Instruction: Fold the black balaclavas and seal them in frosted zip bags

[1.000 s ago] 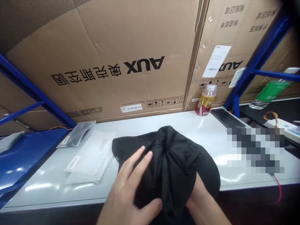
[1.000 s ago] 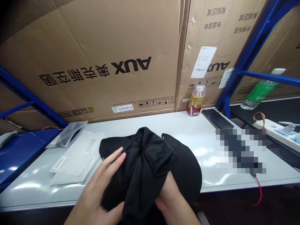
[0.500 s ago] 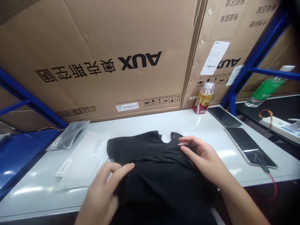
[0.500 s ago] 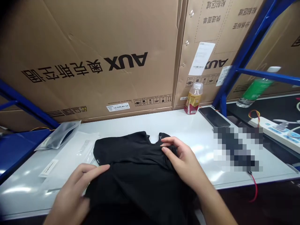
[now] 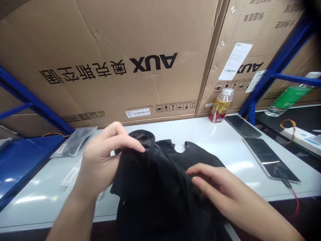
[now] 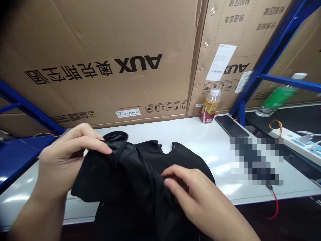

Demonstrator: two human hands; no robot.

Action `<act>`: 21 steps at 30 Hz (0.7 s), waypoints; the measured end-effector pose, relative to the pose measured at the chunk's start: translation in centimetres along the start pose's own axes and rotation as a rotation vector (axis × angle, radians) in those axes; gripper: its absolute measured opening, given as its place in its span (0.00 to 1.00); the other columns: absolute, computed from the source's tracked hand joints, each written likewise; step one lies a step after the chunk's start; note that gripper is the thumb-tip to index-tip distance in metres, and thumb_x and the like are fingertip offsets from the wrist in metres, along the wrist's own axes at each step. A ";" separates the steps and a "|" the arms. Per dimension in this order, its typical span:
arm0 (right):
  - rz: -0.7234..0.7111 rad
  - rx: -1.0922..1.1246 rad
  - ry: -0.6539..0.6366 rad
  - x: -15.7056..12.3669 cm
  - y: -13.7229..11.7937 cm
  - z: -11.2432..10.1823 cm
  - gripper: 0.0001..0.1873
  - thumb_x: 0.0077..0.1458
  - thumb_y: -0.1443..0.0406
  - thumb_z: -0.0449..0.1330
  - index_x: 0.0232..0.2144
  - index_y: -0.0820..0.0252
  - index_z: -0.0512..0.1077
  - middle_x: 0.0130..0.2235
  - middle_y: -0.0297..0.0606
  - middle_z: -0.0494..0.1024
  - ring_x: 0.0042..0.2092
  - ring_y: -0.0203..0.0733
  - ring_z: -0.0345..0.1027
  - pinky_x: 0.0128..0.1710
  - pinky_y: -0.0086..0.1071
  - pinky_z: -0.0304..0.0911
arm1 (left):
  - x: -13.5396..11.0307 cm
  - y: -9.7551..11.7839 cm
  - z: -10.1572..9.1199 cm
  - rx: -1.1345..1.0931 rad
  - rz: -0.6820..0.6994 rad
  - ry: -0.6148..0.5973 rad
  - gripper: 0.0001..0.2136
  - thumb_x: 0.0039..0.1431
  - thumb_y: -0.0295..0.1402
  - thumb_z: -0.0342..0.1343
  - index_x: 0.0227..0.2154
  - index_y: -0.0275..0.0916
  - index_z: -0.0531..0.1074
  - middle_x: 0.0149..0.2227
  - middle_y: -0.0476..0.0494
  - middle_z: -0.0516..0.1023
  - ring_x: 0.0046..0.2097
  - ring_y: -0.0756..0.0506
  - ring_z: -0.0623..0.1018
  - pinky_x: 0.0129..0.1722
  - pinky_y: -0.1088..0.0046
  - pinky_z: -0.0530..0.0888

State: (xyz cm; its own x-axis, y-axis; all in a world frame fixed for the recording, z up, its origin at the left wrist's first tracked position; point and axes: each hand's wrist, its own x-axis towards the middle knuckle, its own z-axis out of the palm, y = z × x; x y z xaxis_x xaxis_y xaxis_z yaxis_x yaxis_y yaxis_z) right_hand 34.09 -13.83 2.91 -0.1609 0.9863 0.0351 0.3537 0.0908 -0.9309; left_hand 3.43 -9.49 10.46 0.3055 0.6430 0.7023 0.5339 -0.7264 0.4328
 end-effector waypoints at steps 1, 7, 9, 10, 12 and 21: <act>-0.037 0.005 0.007 -0.1 -0.5 0.2 0.25 0.58 0.56 0.69 0.58 0.44 0.76 0.47 0.37 0.83 0.45 0.49 0.77 0.37 0.32 0.73 | 1.5 0.3 -0.4 -0.111 0.001 -0.202 0.12 0.67 0.27 0.61 0.32 0.52 0.84 0.31 0.50 0.67 0.34 0.48 0.74 0.39 0.70 0.77; -0.294 0.122 -0.216 4.6 -3.9 1.3 0.30 0.47 0.61 0.75 0.54 0.47 0.77 0.54 0.35 0.80 0.56 0.54 0.73 0.55 0.39 0.69 | 4.9 1.1 2.2 -0.454 -0.081 -0.629 0.10 0.66 0.31 0.61 0.44 0.51 0.85 0.42 0.44 0.76 0.45 0.45 0.79 0.51 0.67 0.80; -0.272 0.096 -0.285 5.7 -3.9 1.4 0.09 0.57 0.61 0.69 0.41 0.51 0.79 0.42 0.33 0.81 0.43 0.46 0.74 0.44 0.34 0.70 | 3.1 -0.1 3.5 -0.513 -0.238 -0.439 0.22 0.66 0.34 0.62 0.62 0.52 0.74 0.57 0.42 0.75 0.59 0.41 0.76 0.59 0.62 0.76; -0.244 0.113 -0.245 5.8 -3.5 1.4 0.05 0.59 0.60 0.66 0.37 0.52 0.77 0.37 0.31 0.79 0.38 0.43 0.72 0.39 0.31 0.68 | 1.7 -0.8 4.0 -0.551 -0.343 -0.374 0.26 0.68 0.35 0.59 0.67 0.54 0.66 0.63 0.41 0.71 0.64 0.40 0.72 0.62 0.59 0.74; -0.149 0.186 -0.117 5.4 -2.6 1.4 0.08 0.61 0.57 0.65 0.33 0.53 0.73 0.32 0.30 0.76 0.34 0.40 0.68 0.34 0.29 0.64 | -1.0 -2.3 4.7 -0.656 -0.557 -0.471 0.27 0.71 0.38 0.53 0.71 0.55 0.58 0.67 0.40 0.68 0.66 0.39 0.71 0.61 0.57 0.75; 0.106 0.283 0.039 1.7 -0.6 -0.3 0.20 0.62 0.46 0.63 0.31 0.54 0.73 0.29 0.31 0.72 0.30 0.39 0.66 0.28 0.29 0.64 | -3.5 -2.4 1.7 -0.715 -0.660 -0.804 0.17 0.61 0.42 0.65 0.50 0.43 0.79 0.48 0.43 0.84 0.48 0.39 0.82 0.48 0.64 0.80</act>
State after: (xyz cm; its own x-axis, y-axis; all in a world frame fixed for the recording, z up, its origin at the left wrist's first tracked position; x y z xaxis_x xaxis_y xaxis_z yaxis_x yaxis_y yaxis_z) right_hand 33.85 -12.13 3.62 -0.0998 0.9933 -0.0588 0.0947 -0.0494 -0.9943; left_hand 2.38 -9.62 5.99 0.6702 0.7159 -0.1958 0.2993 -0.0193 0.9540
